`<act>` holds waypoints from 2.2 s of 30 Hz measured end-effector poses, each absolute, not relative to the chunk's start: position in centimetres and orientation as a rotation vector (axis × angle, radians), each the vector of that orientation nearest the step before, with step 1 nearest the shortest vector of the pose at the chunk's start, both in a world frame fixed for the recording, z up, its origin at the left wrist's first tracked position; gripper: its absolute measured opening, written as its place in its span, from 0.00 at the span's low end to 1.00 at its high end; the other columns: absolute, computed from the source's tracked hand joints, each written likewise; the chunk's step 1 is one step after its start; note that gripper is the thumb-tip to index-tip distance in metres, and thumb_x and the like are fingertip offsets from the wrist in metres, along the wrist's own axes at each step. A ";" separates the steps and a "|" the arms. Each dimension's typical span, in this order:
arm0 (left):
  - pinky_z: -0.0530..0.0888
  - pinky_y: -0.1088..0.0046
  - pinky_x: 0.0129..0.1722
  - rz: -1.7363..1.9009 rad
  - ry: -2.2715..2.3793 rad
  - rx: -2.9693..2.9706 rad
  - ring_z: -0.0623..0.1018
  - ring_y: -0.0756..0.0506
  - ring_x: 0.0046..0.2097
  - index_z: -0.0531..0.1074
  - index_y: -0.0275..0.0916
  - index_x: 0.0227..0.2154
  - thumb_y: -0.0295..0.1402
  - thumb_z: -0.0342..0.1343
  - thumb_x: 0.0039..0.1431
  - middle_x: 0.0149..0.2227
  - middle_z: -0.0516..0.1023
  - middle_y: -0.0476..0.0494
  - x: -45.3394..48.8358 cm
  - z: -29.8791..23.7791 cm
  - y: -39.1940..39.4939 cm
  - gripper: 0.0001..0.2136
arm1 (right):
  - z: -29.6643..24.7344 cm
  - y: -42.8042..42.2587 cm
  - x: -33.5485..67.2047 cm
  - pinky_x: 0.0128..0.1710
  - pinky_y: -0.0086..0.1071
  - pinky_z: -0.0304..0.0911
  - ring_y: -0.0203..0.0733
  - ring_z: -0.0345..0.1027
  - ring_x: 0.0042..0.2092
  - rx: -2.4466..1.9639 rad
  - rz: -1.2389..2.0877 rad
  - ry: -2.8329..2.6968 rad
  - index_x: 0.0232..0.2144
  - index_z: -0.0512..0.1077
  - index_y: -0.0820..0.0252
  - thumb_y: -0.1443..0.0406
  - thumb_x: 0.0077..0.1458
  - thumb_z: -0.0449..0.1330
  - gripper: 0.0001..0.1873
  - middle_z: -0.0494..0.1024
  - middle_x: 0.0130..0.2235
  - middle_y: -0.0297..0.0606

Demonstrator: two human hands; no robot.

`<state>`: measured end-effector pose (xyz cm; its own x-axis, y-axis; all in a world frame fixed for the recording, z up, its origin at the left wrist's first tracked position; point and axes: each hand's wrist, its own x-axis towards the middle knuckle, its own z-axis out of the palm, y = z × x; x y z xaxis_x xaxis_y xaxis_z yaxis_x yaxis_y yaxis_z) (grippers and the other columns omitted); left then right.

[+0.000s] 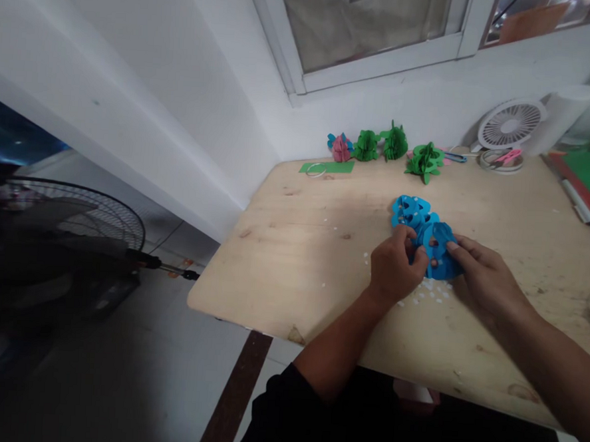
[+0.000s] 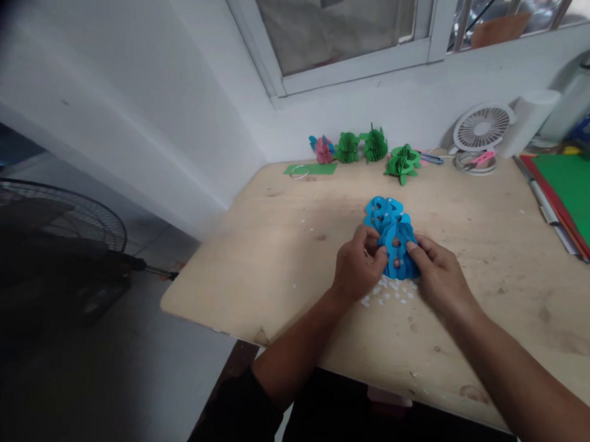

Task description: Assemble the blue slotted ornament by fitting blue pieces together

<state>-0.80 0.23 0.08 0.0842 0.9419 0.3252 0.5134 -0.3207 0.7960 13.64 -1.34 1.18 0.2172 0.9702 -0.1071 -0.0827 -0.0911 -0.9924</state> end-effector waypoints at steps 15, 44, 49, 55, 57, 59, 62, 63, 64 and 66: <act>0.71 0.61 0.55 1.395 1.271 2.386 0.72 0.42 0.54 0.76 0.41 0.38 0.22 0.51 0.60 0.47 0.75 0.41 -1.4 -0.3 0.8 0.11 | 1.0 -1.2 13.7 0.37 0.35 0.75 0.44 0.77 0.36 -1.220 1.257 -0.840 0.30 0.79 0.54 0.57 0.44 0.71 0.11 0.83 0.33 0.34; 0.63 0.54 0.57 1.471 1.486 2.507 0.71 0.37 0.59 0.79 0.43 0.34 0.30 0.58 0.62 0.46 0.80 0.42 -1.4 -0.6 1.1 0.05 | -0.9 -1.5 14.3 0.38 0.36 0.71 0.44 0.73 0.35 -1.286 1.163 -1.268 0.38 0.81 0.54 0.45 0.53 0.64 0.21 0.82 0.36 0.35; 0.61 0.52 0.59 1.454 1.506 2.531 0.70 0.37 0.59 0.78 0.43 0.34 0.31 0.56 0.63 0.47 0.80 0.42 -1.3 -0.4 0.9 0.06 | 0.3 -1.8 14.0 0.43 0.40 0.70 0.49 0.73 0.40 -1.325 1.070 -1.357 0.36 0.81 0.53 0.44 0.53 0.62 0.22 0.82 0.36 0.36; 0.60 0.50 0.59 1.473 1.508 2.542 0.70 0.35 0.59 0.77 0.43 0.33 0.32 0.56 0.63 0.48 0.80 0.42 -1.1 -0.4 0.7 0.06 | 1.0 -2.0 13.4 0.35 0.36 0.69 0.45 0.72 0.33 -1.381 1.098 -1.331 0.33 0.80 0.54 0.46 0.50 0.65 0.20 0.80 0.30 0.35; 0.60 0.49 0.59 1.474 1.498 2.540 0.70 0.35 0.59 0.78 0.43 0.33 0.31 0.57 0.63 0.47 0.80 0.41 -1.1 -0.4 0.7 0.05 | 0.7 -2.0 13.5 0.31 0.34 0.68 0.43 0.71 0.30 -1.397 1.107 -1.318 0.32 0.79 0.55 0.45 0.49 0.66 0.21 0.79 0.28 0.35; 0.60 0.49 0.59 1.465 1.493 2.517 0.70 0.35 0.59 0.78 0.43 0.33 0.30 0.57 0.62 0.47 0.80 0.41 -1.1 -0.4 0.6 0.05 | 0.5 -2.0 13.5 0.29 0.33 0.67 0.43 0.71 0.28 -1.397 1.123 -1.307 0.33 0.79 0.55 0.45 0.49 0.66 0.22 0.79 0.27 0.34; 0.60 0.50 0.59 1.445 1.514 2.511 0.71 0.36 0.59 0.78 0.43 0.32 0.30 0.57 0.63 0.47 0.81 0.43 -1.2 -0.4 0.7 0.06 | 0.3 -2.1 13.5 0.28 0.33 0.67 0.43 0.72 0.28 -1.384 1.127 -1.315 0.34 0.79 0.55 0.44 0.50 0.65 0.22 0.79 0.27 0.34; 0.60 0.50 0.60 1.447 1.520 2.521 0.71 0.36 0.59 0.78 0.43 0.32 0.30 0.56 0.63 0.47 0.81 0.43 -1.2 -0.4 0.7 0.06 | 0.4 -2.1 13.5 0.28 0.33 0.67 0.43 0.72 0.29 -1.380 1.119 -1.321 0.34 0.79 0.55 0.44 0.50 0.64 0.22 0.79 0.27 0.35; 0.60 0.50 0.60 1.452 1.520 2.535 0.71 0.36 0.59 0.78 0.43 0.32 0.30 0.56 0.63 0.47 0.81 0.43 -1.2 -0.5 0.7 0.07 | 0.4 -2.2 13.5 0.29 0.33 0.67 0.43 0.73 0.29 -1.376 1.110 -1.326 0.34 0.79 0.55 0.44 0.51 0.64 0.22 0.79 0.27 0.35; 0.60 0.51 0.59 1.476 1.507 2.560 0.71 0.37 0.58 0.78 0.43 0.32 0.31 0.56 0.64 0.47 0.81 0.43 -1.3 -0.5 0.8 0.07 | 0.5 -2.2 13.5 0.29 0.33 0.67 0.44 0.73 0.29 -1.383 1.084 -1.345 0.35 0.78 0.55 0.43 0.52 0.63 0.23 0.79 0.28 0.36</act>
